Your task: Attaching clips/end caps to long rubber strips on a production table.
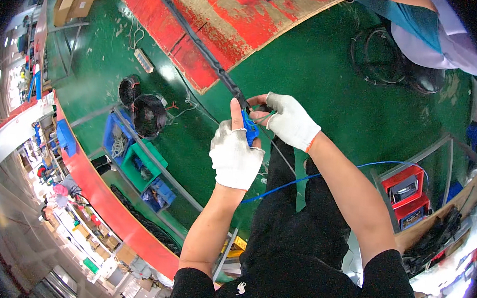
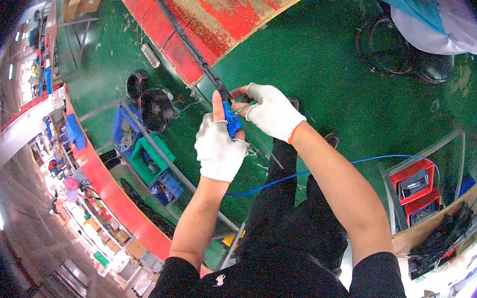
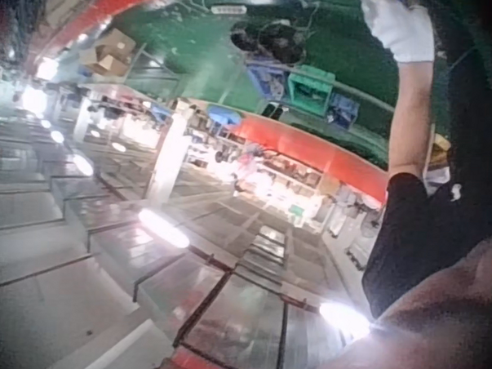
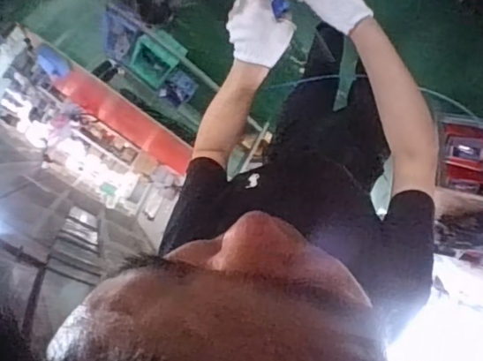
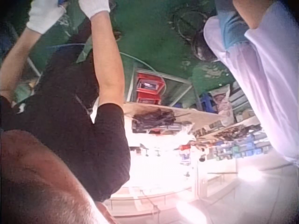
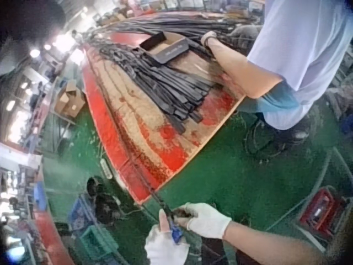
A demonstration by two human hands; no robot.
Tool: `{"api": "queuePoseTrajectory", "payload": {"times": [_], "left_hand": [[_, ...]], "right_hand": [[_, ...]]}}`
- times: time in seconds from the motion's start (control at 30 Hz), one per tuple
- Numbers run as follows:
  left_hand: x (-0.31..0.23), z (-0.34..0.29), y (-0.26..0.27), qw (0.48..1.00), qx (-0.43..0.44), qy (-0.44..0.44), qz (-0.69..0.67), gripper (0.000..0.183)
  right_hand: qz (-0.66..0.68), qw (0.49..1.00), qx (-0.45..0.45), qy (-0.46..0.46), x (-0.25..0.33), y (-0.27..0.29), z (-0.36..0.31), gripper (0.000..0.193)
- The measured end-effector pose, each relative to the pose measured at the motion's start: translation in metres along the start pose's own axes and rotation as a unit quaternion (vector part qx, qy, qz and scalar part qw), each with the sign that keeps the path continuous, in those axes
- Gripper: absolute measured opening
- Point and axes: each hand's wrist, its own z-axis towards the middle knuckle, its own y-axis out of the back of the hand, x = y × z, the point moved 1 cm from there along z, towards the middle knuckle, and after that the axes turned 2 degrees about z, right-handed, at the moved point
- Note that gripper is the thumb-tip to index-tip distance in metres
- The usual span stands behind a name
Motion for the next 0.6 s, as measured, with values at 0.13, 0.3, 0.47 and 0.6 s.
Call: {"api": "queuePoseTrajectory", "payload": {"times": [0.13,0.3,0.47,0.6], "left_hand": [[0.004,-0.007,-0.007,0.999,-0.046,-0.019,-0.021,0.098],[0.003,-0.013,-0.007,1.000,-0.007,0.015,-0.008,0.101],[0.010,-0.012,-0.006,0.999,0.013,0.015,-0.031,0.101],[0.011,-0.005,-0.001,0.999,0.024,0.028,-0.002,0.099]], "right_hand": [[-0.024,0.999,-0.039,-0.011,-0.003,-0.007,-0.002,0.032],[-0.093,0.989,-0.108,0.028,-0.006,-0.019,-0.005,0.028],[-0.096,0.988,-0.113,0.051,-0.014,-0.023,-0.002,0.028],[-0.095,0.991,-0.090,0.018,-0.013,-0.021,-0.002,0.024]]}}
